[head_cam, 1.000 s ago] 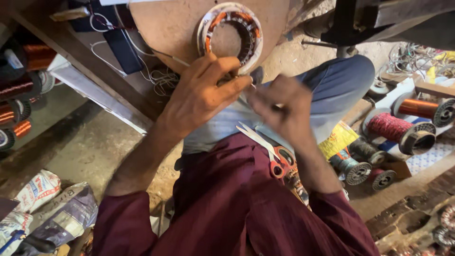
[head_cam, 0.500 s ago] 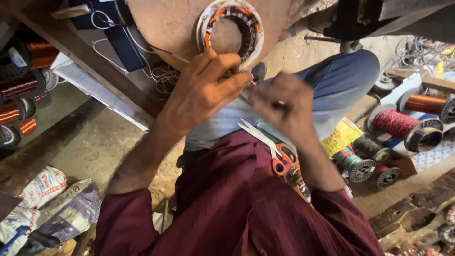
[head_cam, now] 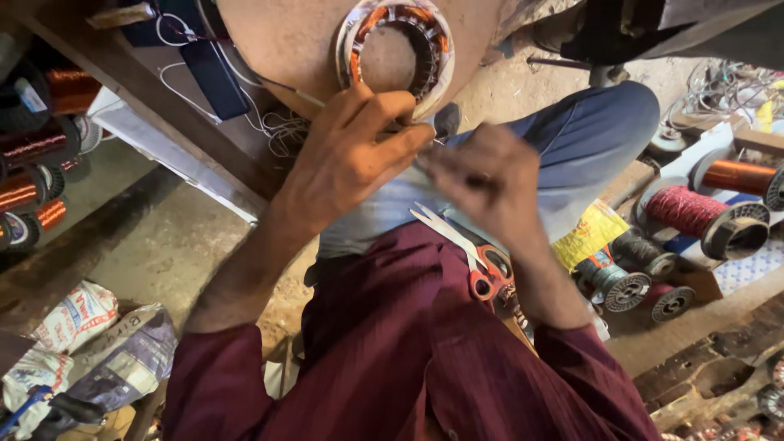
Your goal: The person sits on the floor and uses scissors to cut lengths of black and yellow insulated wire. They strip the ends of the wires and insert them into the slots of a stator core, then wrap the wires around the core to form coils.
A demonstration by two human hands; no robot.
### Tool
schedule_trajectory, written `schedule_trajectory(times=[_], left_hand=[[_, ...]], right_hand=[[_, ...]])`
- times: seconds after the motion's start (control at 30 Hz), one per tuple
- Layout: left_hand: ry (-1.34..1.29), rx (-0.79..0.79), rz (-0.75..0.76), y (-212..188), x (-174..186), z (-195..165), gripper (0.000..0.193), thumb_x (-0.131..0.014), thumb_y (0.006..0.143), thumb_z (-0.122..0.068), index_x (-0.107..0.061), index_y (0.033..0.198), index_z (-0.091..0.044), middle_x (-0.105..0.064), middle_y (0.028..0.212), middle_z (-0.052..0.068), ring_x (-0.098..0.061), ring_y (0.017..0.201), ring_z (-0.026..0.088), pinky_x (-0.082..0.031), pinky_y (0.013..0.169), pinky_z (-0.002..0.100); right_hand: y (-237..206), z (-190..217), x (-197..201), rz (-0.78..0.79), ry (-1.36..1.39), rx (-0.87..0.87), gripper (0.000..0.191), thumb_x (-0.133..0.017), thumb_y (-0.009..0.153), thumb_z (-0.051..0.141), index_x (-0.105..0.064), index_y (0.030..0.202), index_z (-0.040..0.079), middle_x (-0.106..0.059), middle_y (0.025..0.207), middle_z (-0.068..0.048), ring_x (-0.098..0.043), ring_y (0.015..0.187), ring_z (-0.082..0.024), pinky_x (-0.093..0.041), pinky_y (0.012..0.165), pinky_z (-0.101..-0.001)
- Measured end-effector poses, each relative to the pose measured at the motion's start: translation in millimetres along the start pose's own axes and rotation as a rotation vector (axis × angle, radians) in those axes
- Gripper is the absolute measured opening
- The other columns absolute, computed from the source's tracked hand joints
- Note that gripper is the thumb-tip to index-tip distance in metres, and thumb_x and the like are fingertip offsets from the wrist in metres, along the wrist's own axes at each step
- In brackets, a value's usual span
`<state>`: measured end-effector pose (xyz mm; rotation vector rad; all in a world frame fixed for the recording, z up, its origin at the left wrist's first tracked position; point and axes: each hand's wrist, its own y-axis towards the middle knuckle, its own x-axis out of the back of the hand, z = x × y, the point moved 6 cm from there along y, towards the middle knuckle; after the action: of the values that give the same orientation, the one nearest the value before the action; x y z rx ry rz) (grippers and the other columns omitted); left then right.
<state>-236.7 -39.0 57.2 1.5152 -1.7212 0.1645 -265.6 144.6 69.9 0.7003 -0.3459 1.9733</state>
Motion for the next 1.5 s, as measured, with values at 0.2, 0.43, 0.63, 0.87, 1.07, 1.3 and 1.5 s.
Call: schedule_trajectory(times=[0.2, 0.43, 0.63, 0.87, 1.07, 1.3, 1.5], left_hand=[[0.005, -0.001, 0.005, 0, -1, -1, 0.033, -0.087, 0.091, -0.014, -0.075, 0.121, -0.012, -0.056, 0.124, 0.003, -0.054, 0.108, 0.023, -0.049, 0.098, 0.039], [0.022, -0.005, 0.008, 0, -4, 0, 0.031, -0.087, 0.093, -0.013, -0.076, 0.122, -0.012, -0.057, 0.123, 0.001, -0.054, 0.107, 0.021, -0.049, 0.096, 0.038], [0.011, -0.010, 0.021, 0, -3, -2, 0.035, -0.086, 0.090, -0.013, -0.076, 0.124, -0.012, -0.058, 0.125, 0.003, -0.054, 0.109, 0.023, -0.049, 0.096, 0.039], [0.021, -0.001, 0.021, 0, -5, 0, 0.033, -0.084, 0.092, -0.014, -0.076, 0.124, -0.012, -0.058, 0.125, 0.003, -0.054, 0.108, 0.023, -0.049, 0.096, 0.038], [0.034, 0.009, 0.011, -1, -2, -3, 0.031, -0.086, 0.093, -0.015, -0.076, 0.122, -0.014, -0.057, 0.123, 0.002, -0.054, 0.109, 0.023, -0.050, 0.097, 0.040], [0.059, -0.023, -0.014, 2, -5, 0, 0.031, -0.087, 0.093, -0.015, -0.076, 0.122, -0.014, -0.057, 0.122, 0.001, -0.053, 0.106, 0.023, -0.049, 0.094, 0.039], [0.042, -0.018, -0.006, 2, -5, -2, 0.030, -0.087, 0.094, -0.015, -0.076, 0.121, -0.015, -0.057, 0.123, 0.001, -0.053, 0.106, 0.022, -0.049, 0.093, 0.038]], right_hand=[[1, 1, 4, -0.056, -0.016, 0.033, 0.017, -0.087, 0.091, 0.008, -0.078, 0.105, 0.006, -0.070, 0.084, -0.007, -0.060, 0.073, -0.015, -0.043, 0.064, -0.0290], [8, -2, 9, -0.097, -0.048, -0.113, 0.018, -0.089, 0.091, 0.007, -0.082, 0.108, 0.005, -0.069, 0.079, -0.005, -0.055, 0.071, -0.016, -0.041, 0.064, -0.0328], [-2, -4, 12, -0.149, -0.040, -0.117, 0.018, -0.082, 0.095, 0.004, -0.080, 0.112, 0.005, -0.069, 0.087, -0.006, -0.062, 0.077, -0.013, -0.046, 0.065, -0.0295], [5, 5, 9, -0.080, -0.052, 0.008, 0.022, -0.086, 0.091, 0.005, -0.080, 0.112, 0.004, -0.065, 0.080, -0.005, -0.056, 0.076, -0.016, -0.043, 0.066, -0.0322], [-3, 6, 5, -0.019, -0.064, 0.025, 0.020, -0.085, 0.089, 0.006, -0.080, 0.108, 0.004, -0.061, 0.080, -0.006, -0.057, 0.077, -0.017, -0.044, 0.065, -0.0306], [0, -2, 5, -0.048, -0.060, 0.099, 0.021, -0.087, 0.087, 0.006, -0.080, 0.107, 0.004, -0.065, 0.081, -0.006, -0.058, 0.076, -0.017, -0.045, 0.067, -0.0324], [-5, -1, 2, 0.017, -0.029, 0.021, 0.021, -0.085, 0.088, 0.004, -0.080, 0.109, 0.005, -0.064, 0.081, -0.005, -0.059, 0.078, -0.015, -0.047, 0.068, -0.0315]])
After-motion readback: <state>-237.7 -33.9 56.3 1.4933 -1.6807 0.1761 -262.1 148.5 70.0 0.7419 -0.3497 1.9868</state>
